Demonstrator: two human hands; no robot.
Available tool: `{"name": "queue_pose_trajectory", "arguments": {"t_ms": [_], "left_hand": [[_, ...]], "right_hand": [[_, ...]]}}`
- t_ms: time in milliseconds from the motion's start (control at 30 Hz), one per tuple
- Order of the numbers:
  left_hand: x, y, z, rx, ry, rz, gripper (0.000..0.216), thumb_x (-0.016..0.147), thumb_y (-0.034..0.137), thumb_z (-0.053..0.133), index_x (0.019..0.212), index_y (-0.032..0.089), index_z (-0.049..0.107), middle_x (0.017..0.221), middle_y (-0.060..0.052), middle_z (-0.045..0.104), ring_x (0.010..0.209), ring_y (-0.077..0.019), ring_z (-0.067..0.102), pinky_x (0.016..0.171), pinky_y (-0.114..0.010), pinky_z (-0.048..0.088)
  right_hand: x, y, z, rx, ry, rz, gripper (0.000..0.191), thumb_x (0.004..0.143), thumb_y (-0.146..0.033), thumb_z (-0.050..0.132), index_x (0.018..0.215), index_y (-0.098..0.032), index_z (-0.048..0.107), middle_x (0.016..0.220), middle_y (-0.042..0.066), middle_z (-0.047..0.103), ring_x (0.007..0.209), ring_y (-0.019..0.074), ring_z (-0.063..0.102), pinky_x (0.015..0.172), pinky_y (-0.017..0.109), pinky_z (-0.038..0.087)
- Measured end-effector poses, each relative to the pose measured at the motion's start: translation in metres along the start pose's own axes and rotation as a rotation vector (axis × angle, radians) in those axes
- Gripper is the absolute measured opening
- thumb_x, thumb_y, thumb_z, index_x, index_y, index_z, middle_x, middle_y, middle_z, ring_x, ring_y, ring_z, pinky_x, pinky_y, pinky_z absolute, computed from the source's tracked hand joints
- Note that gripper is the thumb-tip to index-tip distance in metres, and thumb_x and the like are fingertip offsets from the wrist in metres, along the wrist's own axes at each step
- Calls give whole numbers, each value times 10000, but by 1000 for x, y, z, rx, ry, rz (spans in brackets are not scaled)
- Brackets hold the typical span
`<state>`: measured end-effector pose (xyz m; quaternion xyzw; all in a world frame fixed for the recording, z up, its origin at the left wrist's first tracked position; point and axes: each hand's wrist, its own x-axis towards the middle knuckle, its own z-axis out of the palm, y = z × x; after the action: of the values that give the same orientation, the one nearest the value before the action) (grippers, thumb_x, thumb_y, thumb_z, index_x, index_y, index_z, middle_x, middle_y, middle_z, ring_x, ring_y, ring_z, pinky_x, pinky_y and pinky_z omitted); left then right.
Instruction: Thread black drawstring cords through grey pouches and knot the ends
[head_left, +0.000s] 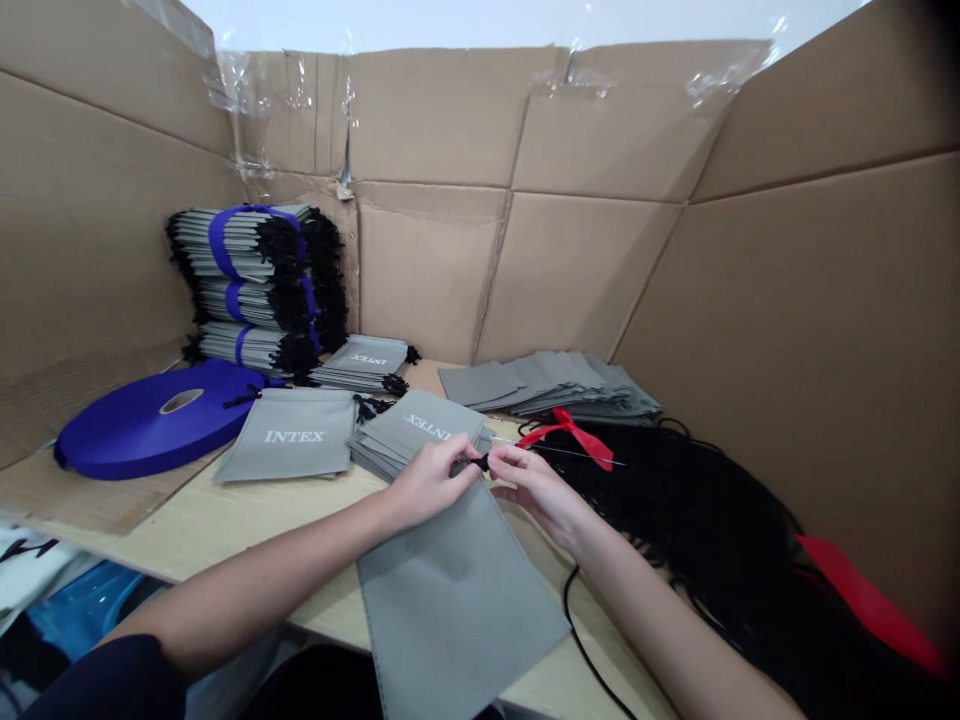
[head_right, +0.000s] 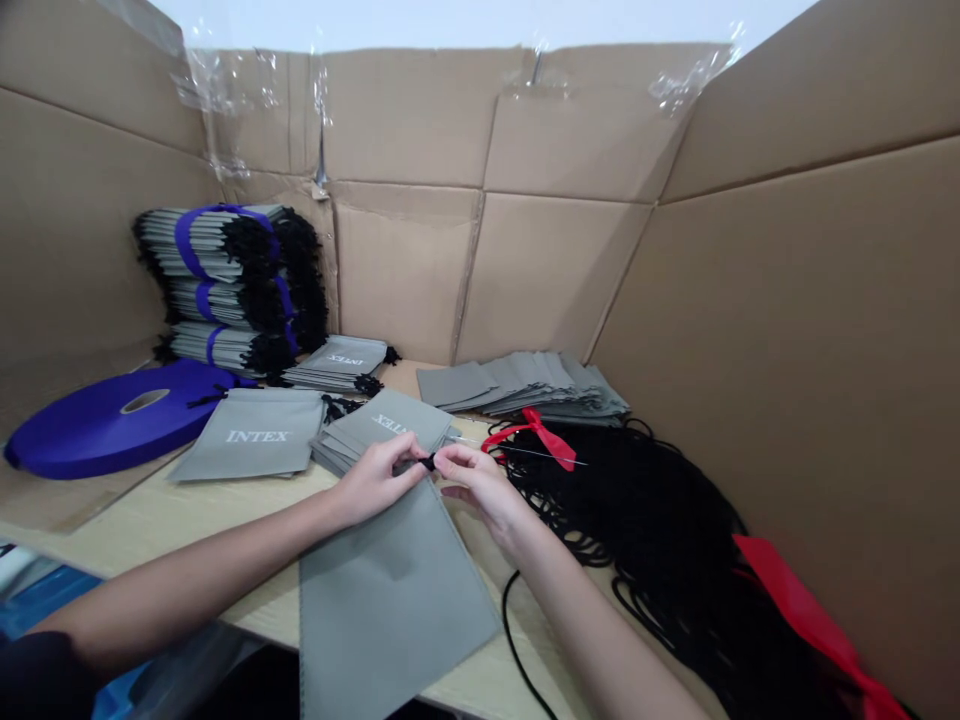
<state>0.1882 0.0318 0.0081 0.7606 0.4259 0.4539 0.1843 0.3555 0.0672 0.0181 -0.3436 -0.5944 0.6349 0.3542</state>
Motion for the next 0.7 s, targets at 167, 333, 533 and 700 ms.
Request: {"name": "queue_pose_trajectory", "arguments": {"t_ms": [167,333,533,700], "left_hand": [[0,2,1,-40,-67,-12,61,791,220,477,798,179,522,691,19,544,604,-111,465,566,-203,334],[1,1,1,-95,-72,-41,74,794,235,469,746,178,478,637,41,455,562,-93,395,533,-198,301],[2,-3,1,-94,-84,-47,42,782,210,462,755,178,462,650,37,449,594,-102,412,546,-205,319],[2,-6,3,-231,-137,-41,28,776,193,466,754,178,456,691,30,482,655,-105,458,597,-201,350]], "right_hand": [[4,-2,-4,-191,-5,-120,282,632,-410,695,629,-167,551,637,-24,464,588,109,431,581,254,380],[10,5,0,-244,60,-244,298,679,-443,640,619,-181,511,610,-35,434,558,109,385,531,242,316],[11,11,1,-338,104,-358,233,745,-411,596,710,-196,515,674,-24,466,601,125,408,551,247,324],[6,11,-4,-571,17,-439,244,875,-423,421,837,-206,525,696,-11,494,615,131,431,555,247,326]]}}
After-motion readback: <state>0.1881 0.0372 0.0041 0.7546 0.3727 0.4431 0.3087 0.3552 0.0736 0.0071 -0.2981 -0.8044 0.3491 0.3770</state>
